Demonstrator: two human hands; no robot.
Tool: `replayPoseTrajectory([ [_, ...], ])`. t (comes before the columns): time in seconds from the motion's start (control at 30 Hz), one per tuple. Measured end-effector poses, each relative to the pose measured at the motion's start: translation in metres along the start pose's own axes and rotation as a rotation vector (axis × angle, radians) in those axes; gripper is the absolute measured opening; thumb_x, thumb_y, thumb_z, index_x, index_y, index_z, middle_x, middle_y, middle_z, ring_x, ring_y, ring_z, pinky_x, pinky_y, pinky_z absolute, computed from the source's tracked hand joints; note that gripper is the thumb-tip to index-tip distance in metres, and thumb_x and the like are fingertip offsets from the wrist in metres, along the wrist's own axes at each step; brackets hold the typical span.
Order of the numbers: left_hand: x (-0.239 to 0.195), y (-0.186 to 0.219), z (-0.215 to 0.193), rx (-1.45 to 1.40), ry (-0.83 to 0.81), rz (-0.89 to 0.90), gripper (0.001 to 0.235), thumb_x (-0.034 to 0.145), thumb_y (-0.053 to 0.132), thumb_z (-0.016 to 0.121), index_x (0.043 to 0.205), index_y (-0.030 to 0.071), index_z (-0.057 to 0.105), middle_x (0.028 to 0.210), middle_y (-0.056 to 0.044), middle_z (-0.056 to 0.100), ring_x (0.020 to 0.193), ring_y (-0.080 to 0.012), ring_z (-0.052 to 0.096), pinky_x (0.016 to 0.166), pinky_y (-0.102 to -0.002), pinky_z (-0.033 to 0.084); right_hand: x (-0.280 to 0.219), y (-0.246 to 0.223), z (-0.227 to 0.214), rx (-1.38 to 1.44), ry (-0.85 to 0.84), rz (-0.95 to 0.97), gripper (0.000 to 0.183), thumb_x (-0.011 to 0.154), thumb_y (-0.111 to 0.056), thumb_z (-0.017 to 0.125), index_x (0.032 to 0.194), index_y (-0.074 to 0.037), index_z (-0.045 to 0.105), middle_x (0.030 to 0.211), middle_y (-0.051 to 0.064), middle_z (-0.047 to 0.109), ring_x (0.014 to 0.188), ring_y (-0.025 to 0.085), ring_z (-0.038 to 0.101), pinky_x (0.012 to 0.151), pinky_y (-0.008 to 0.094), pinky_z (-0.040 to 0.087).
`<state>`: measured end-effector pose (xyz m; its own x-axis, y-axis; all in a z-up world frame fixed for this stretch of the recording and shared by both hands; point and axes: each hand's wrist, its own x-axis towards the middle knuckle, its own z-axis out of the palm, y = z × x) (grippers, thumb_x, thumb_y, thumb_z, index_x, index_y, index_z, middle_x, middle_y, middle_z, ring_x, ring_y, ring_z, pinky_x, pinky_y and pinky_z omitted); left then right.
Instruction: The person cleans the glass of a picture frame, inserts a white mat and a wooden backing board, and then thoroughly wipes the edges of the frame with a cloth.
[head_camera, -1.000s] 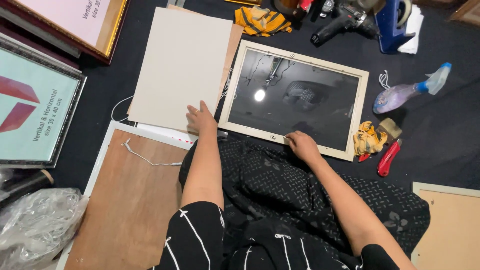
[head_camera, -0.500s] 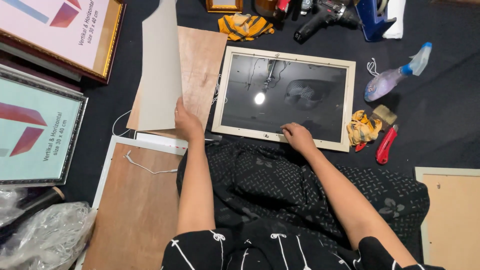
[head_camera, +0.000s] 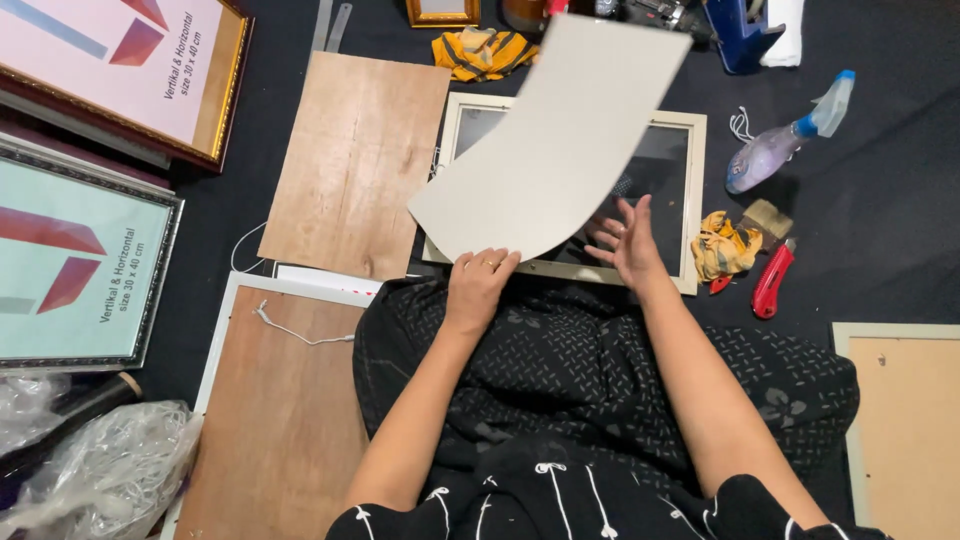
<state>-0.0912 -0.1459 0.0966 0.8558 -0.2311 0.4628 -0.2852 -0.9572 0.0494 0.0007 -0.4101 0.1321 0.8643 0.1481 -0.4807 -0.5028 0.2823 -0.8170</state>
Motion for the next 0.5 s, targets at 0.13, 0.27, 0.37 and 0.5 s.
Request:
replayPoseTrajectory([
  [0.13,-0.004,-0.003,0.009,-0.048,-0.062,0.052,0.023,0.102,0.03,0.052,0.121,0.039,0.061,0.112,0.014,0.065,0.113,-0.0075,0.062,0.104,-0.033,0.044,0.03,0.022,-0.035,0.078,0.091,0.046,0.101,0.101,-0.07,0.053,0.162,-0.003,0.008,0.157,0.039,0.028,0.141,0.053,0.041,0.111,0.061,0.042],
  [0.27,0.001,-0.009,0.019,-0.104,-0.088,0.025,0.023,0.102,0.028,0.052,0.118,0.039,0.063,0.121,0.013,0.063,0.123,-0.0104,0.056,0.113,-0.039,0.037,0.072,0.063,-0.074,0.167,0.341,0.088,0.08,0.092,-0.012,0.08,0.155,-0.001,0.032,0.151,0.027,0.042,0.13,0.05,0.054,0.099,0.066,0.054],
  [0.37,0.018,-0.016,-0.006,-0.175,0.068,-0.172,0.03,0.097,0.025,0.059,0.126,0.032,0.063,0.135,0.004,0.059,0.128,-0.0198,0.052,0.111,-0.042,0.038,0.065,0.047,-0.058,0.29,0.306,0.06,0.075,0.09,-0.006,0.082,0.151,-0.002,0.039,0.147,0.026,0.049,0.129,0.048,0.056,0.101,0.065,0.054],
  [0.5,0.047,-0.029,-0.031,-0.729,0.35,-0.704,0.091,0.081,0.021,0.087,0.153,0.01,0.033,0.155,-0.016,0.022,0.147,-0.04,0.027,0.123,-0.057,0.021,0.055,0.02,-0.052,0.515,0.27,0.078,0.066,0.092,-0.006,0.081,0.147,-0.003,0.044,0.142,0.023,0.054,0.127,0.042,0.061,0.103,0.058,0.058],
])
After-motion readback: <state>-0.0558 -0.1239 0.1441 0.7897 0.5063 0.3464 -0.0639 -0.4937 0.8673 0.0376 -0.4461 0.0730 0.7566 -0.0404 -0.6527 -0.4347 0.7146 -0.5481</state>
